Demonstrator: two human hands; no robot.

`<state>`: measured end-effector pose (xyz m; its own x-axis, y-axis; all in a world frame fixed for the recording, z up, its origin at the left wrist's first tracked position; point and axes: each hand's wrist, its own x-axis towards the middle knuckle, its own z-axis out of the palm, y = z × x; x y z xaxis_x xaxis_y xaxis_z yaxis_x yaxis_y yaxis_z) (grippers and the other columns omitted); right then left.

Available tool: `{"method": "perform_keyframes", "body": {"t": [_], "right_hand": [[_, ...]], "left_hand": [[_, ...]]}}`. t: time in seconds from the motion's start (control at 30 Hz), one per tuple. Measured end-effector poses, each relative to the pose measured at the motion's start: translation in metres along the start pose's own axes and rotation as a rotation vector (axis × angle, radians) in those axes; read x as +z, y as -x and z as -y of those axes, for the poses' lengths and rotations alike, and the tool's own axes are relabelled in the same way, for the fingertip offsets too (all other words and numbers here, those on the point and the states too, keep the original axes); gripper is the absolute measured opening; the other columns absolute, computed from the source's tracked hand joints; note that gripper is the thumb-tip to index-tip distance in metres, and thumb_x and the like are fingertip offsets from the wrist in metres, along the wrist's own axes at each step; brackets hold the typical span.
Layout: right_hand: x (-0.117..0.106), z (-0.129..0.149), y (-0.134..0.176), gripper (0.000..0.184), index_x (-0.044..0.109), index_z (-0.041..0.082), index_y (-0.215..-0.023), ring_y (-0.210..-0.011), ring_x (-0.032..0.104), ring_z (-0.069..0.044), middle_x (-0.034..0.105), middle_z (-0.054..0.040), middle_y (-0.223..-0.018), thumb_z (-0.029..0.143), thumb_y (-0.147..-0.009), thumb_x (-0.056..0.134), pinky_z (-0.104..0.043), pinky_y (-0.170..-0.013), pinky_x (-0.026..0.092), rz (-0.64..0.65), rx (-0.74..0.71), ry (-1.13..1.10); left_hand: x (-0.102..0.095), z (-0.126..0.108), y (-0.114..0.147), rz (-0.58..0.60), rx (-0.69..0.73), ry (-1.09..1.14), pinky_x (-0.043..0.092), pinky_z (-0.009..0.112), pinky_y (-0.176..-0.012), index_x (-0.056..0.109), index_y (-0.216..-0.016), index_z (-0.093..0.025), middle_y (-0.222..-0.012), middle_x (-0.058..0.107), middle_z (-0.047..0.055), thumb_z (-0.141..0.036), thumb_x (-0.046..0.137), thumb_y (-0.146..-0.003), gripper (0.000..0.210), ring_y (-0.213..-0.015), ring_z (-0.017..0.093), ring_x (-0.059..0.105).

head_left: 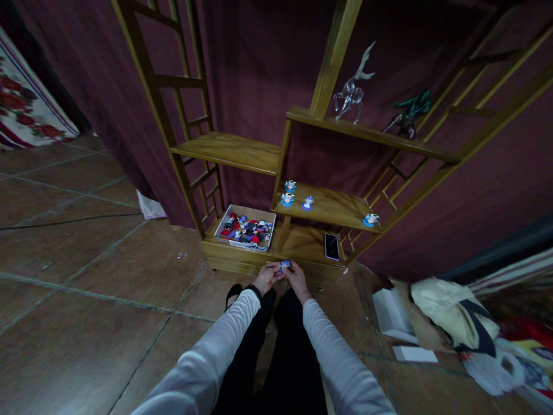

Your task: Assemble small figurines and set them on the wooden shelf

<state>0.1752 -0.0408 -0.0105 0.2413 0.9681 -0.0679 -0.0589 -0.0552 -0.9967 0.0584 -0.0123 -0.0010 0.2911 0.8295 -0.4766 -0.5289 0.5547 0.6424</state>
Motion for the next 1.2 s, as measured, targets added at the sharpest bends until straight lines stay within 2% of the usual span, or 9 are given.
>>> {"method": "perform_keyframes", "body": {"t": [0.23,0.4,0.57,0.73,0.87,0.93,1.07,1.13,1.2], "right_hand": [[-0.001,-0.007,-0.003,0.037,0.063,0.02,-0.092,-0.084,0.061,-0.019,0.068,-0.002,-0.092,0.04,-0.062,0.064,-0.033,-0.074,0.05,0.017,0.031,0.026],[-0.001,-0.004,-0.001,0.037,0.063,0.02,-0.091,-0.072,0.061,-0.017,0.067,-0.0017,-0.087,0.043,-0.062,0.063,-0.03,-0.064,0.051,0.025,0.106,-0.028],[-0.002,0.0,0.001,0.04,0.063,0.019,-0.091,-0.076,0.061,-0.017,0.067,-0.0015,-0.088,0.042,-0.058,0.067,-0.031,-0.07,0.05,0.019,0.126,-0.091],[-0.005,0.002,0.004,0.038,0.063,0.019,-0.089,-0.076,0.06,-0.016,0.067,-0.0013,-0.085,0.04,-0.058,0.069,-0.032,-0.073,0.049,0.055,0.124,-0.131],[-0.006,0.0,0.003,0.038,0.062,0.018,-0.088,-0.077,0.059,-0.016,0.067,-0.0024,-0.087,0.04,-0.058,0.068,-0.031,-0.073,0.048,0.087,0.115,-0.121],[-0.006,-0.004,0.001,0.037,0.062,0.018,-0.087,-0.077,0.059,-0.016,0.067,-0.0022,-0.085,0.039,-0.057,0.068,-0.03,-0.075,0.046,0.085,0.093,-0.099],[-0.006,-0.01,-0.001,0.034,0.061,0.019,-0.087,-0.076,0.057,-0.014,0.066,0.0002,-0.081,0.033,-0.056,0.069,-0.028,-0.077,0.044,0.054,0.032,-0.05],[-0.006,-0.012,-0.001,0.034,0.061,0.019,-0.087,-0.075,0.057,-0.013,0.065,0.0004,-0.082,0.032,-0.057,0.068,-0.027,-0.077,0.043,0.047,0.012,-0.026],[-0.007,-0.012,-0.001,0.033,0.061,0.019,-0.089,-0.076,0.056,-0.013,0.064,0.0,-0.083,0.031,-0.058,0.067,-0.027,-0.077,0.043,0.045,-0.007,0.004]], "left_hand": [[0.005,0.004,0.005,-0.056,0.122,-0.081,0.053,0.028,-0.065,0.062,-0.087,-0.013,-0.077,0.064,0.006,-0.007,0.062,-0.072,0.017,-0.063,0.012,0.061],[0.006,-0.001,0.009,0.088,0.162,-0.275,0.051,0.028,-0.069,0.063,-0.088,-0.012,-0.076,0.066,0.006,0.0,0.063,-0.064,0.027,-0.068,0.015,0.062],[0.0,-0.008,0.014,0.116,0.26,-0.428,0.045,0.026,-0.082,0.066,-0.084,-0.018,-0.078,0.067,0.004,0.005,0.063,-0.059,0.034,-0.085,0.019,0.061],[-0.01,-0.005,0.019,0.121,0.369,-0.473,0.037,0.02,-0.091,0.065,-0.085,-0.02,-0.094,0.065,0.008,0.004,0.064,-0.061,0.033,-0.106,0.02,0.055],[-0.011,0.001,0.024,0.091,0.443,-0.536,0.038,0.022,-0.089,0.062,-0.092,-0.014,-0.097,0.061,0.014,-0.003,0.061,-0.069,0.026,-0.11,0.023,0.053],[-0.01,0.002,0.028,0.078,0.5,-0.788,0.039,0.025,-0.089,0.058,-0.102,-0.01,-0.099,0.059,0.017,-0.005,0.054,-0.075,0.028,-0.109,0.024,0.052],[-0.006,0.002,0.036,0.13,0.694,-1.705,0.039,0.038,-0.087,0.042,-0.125,-0.007,-0.106,0.055,0.021,-0.004,0.037,-0.082,0.044,-0.105,0.027,0.053],[-0.006,0.002,0.038,0.138,0.813,-1.953,0.04,0.039,-0.083,0.038,-0.129,-0.006,-0.105,0.055,0.021,-0.004,0.033,-0.083,0.046,-0.1,0.027,0.054],[-0.007,0.003,0.039,0.13,0.905,-2.051,0.04,0.037,-0.081,0.036,-0.13,-0.006,-0.103,0.056,0.021,-0.004,0.032,-0.084,0.047,-0.097,0.026,0.055]]}}
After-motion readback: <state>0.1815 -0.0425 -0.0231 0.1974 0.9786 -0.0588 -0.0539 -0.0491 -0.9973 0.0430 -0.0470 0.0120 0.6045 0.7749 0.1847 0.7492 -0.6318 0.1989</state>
